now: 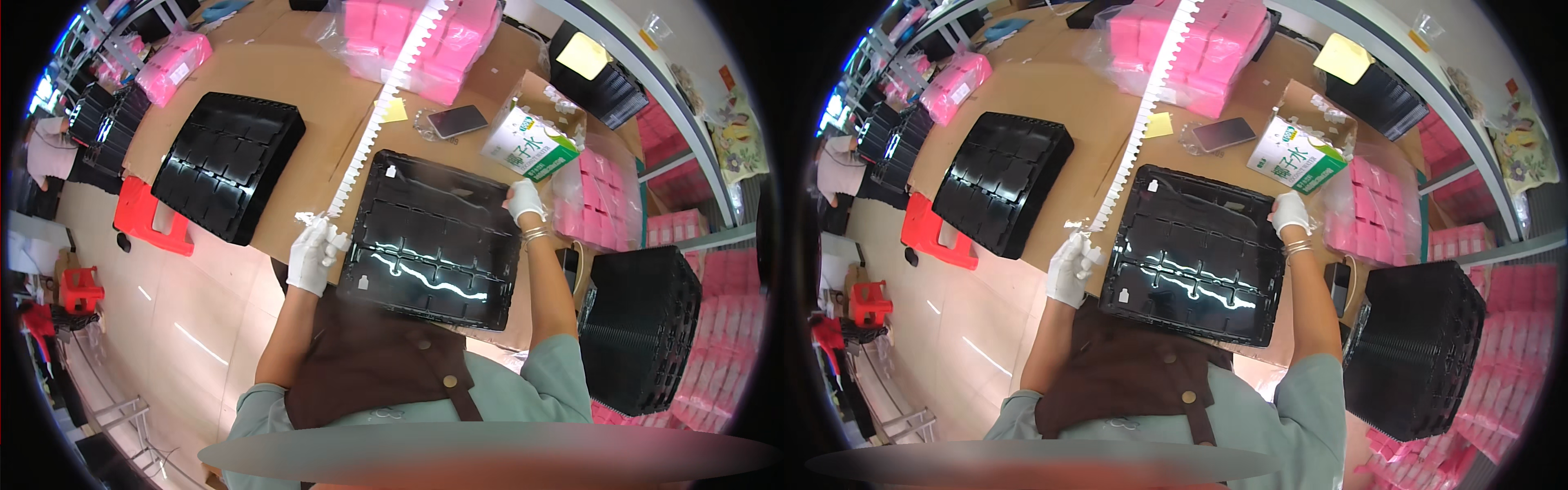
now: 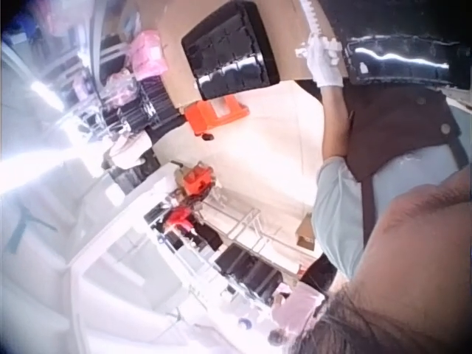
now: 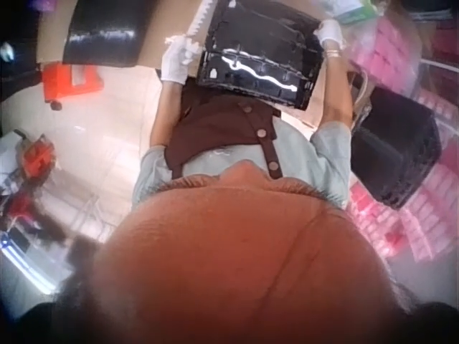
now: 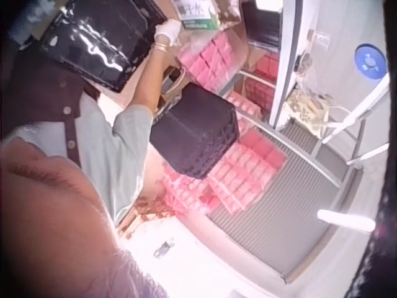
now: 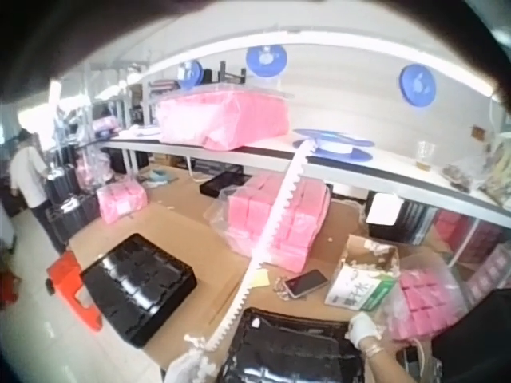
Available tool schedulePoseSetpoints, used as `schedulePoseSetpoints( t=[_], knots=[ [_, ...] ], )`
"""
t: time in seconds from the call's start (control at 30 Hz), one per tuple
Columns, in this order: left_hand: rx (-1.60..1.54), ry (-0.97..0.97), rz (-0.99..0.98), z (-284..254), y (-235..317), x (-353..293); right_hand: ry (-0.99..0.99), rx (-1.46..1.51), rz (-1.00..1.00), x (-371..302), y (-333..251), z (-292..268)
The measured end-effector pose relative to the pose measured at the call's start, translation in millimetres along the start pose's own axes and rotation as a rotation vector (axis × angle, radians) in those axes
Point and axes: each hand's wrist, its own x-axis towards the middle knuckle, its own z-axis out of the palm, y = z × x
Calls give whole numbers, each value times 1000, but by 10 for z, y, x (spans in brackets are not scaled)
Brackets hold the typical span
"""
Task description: The person assembles plastic components by applying adhesive strips to white plastic strips and inserting pink foam inserts into black plastic trays by hand.
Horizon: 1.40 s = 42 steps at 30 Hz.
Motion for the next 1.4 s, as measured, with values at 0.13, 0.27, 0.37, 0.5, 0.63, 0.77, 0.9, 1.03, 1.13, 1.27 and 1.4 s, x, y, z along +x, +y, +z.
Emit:
schedulePoseSetpoints(
  t=[0.13, 0.27, 0.37, 0.5, 0.63, 0.77, 0.9, 1.03, 1.13, 1.27, 1.4],
  knots=[
    [98, -19, 19, 78, -28, -75, 1, -24, 112, 201, 226, 30],
    [110, -5, -9, 205, -42, -98, 76, 89, -3, 78, 266, 41],
    [119, -63, -37, 216, -114, -118, 229, 213, 50, 167, 347, 253],
    [184, -87, -1, 132, -153, -151, 75, 132, 168, 164, 205, 145],
    [153, -91, -29, 90, -173, -178, -87, 160, 181, 155, 145, 35],
    [131, -95, -35, 130, -181, -229, 17, 91, 161, 96, 129, 64],
    [118, -117, -37, 139, -251, -254, 6, 40, 173, 109, 107, 54],
    [51, -99, -52, 255, -190, -351, 190, 42, 175, 95, 131, 132],
    [138, -146, -34, 199, -246, -351, 426, 201, -233, -477, -672, -8],
    [136, -138, -13, 212, -325, -324, -215, 912, -425, -1538, -1811, -44],
    [160, -120, 64, 211, -285, -428, -354, 1202, -273, -1808, -2042, 149]
  ],
)
